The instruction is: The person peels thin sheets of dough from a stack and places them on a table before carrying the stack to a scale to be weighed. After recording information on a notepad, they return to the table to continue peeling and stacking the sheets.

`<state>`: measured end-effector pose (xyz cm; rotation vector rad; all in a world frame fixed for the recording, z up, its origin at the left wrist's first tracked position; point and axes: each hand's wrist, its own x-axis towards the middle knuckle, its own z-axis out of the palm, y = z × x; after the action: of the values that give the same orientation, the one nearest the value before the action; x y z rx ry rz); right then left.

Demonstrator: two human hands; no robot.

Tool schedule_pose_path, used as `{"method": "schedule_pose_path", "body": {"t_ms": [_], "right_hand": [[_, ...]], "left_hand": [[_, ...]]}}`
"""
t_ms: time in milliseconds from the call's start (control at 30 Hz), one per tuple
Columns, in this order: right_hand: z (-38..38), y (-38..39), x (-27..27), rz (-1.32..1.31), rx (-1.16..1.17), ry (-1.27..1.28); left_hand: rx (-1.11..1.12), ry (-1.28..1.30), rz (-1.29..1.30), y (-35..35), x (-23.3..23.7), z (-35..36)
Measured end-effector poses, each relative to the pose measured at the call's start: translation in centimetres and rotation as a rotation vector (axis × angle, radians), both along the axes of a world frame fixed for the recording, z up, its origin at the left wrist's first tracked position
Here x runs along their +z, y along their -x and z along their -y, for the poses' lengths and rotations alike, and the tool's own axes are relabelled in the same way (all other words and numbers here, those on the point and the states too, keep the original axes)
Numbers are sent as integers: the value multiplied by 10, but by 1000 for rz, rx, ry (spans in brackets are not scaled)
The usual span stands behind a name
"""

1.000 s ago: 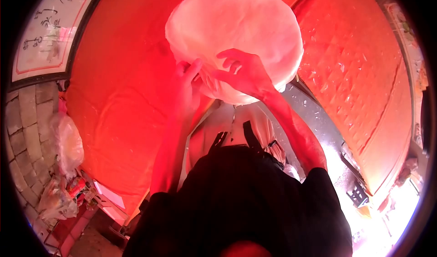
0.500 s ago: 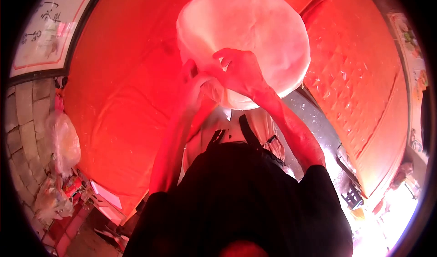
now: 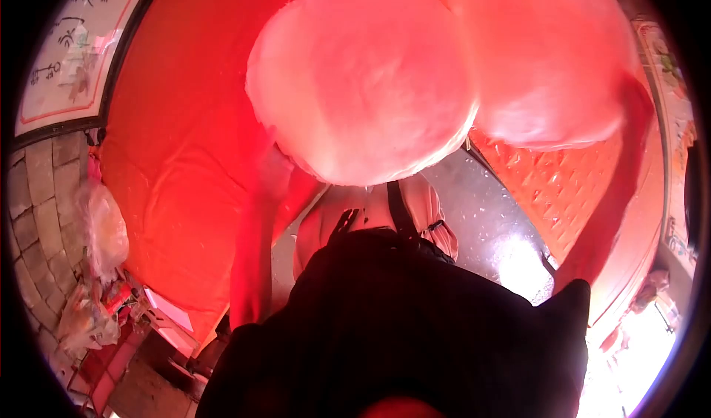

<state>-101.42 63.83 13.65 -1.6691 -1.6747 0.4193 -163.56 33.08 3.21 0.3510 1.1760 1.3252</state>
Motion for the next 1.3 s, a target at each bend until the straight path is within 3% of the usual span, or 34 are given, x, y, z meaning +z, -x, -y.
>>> {"method": "schedule_pose_path", "body": {"t_ms": [33, 100, 133, 167, 200, 267, 333, 400, 433, 533, 600, 700, 767, 867, 1000, 1133, 1200, 1300], "right_hand": [[-6, -49, 0, 186, -76, -77], [12, -48, 19, 661, -499, -133], [24, -34, 24, 769, -465, -235], [31, -9, 7, 587, -312, -420], [46, 48, -7, 357, -160, -443], [100, 200, -32, -299, 139, -29], [145, 326, -46, -652, 402, 443], [171, 395, -52, -778, 499, 686], [172, 404, -57, -580, 722, 680], [168, 403, -58, -767, 665, 858], [172, 412, -69, -759, 673, 885], [179, 424, -71, -621, 685, 817], [178, 428, -71, -585, 661, 774], [159, 398, -79, -883, 440, 479], [109, 303, -53, -942, 385, 196], [83, 143, -32, -644, 88, -27], [76, 49, -36, -554, -81, -33], [95, -79, -52, 286, -473, -46]], "left_hand": [[-15, 10, -18, -2, 5, 0], [-43, 23, -70, -11, 20, -4], [-47, 12, -108, -17, 25, -9], [-62, -5, -140, -21, 31, -15], [-63, -31, -177, -28, 38, -20], [-42, -119, -228, -40, 44, -32], [-40, -168, -319, -47, 45, -40], [-56, -186, -450, -47, 43, -45], [-37, -160, -408, -41, 36, -42], [41, -98, -269, -32, 24, -36], [109, -51, -175, -38, 27, -30], [28, -47, -212, -29, 21, -26], [31, -94, -78, -24, 23, -19], [8, -75, -55, -2, 13, -3], [-62, -39, -50, 23, -21, 8], [-152, -30, -132, 36, -47, 17], [-111, 88, 140, 24, -29, 9], [-159, -42, 244, 46, -55, 18]]}}
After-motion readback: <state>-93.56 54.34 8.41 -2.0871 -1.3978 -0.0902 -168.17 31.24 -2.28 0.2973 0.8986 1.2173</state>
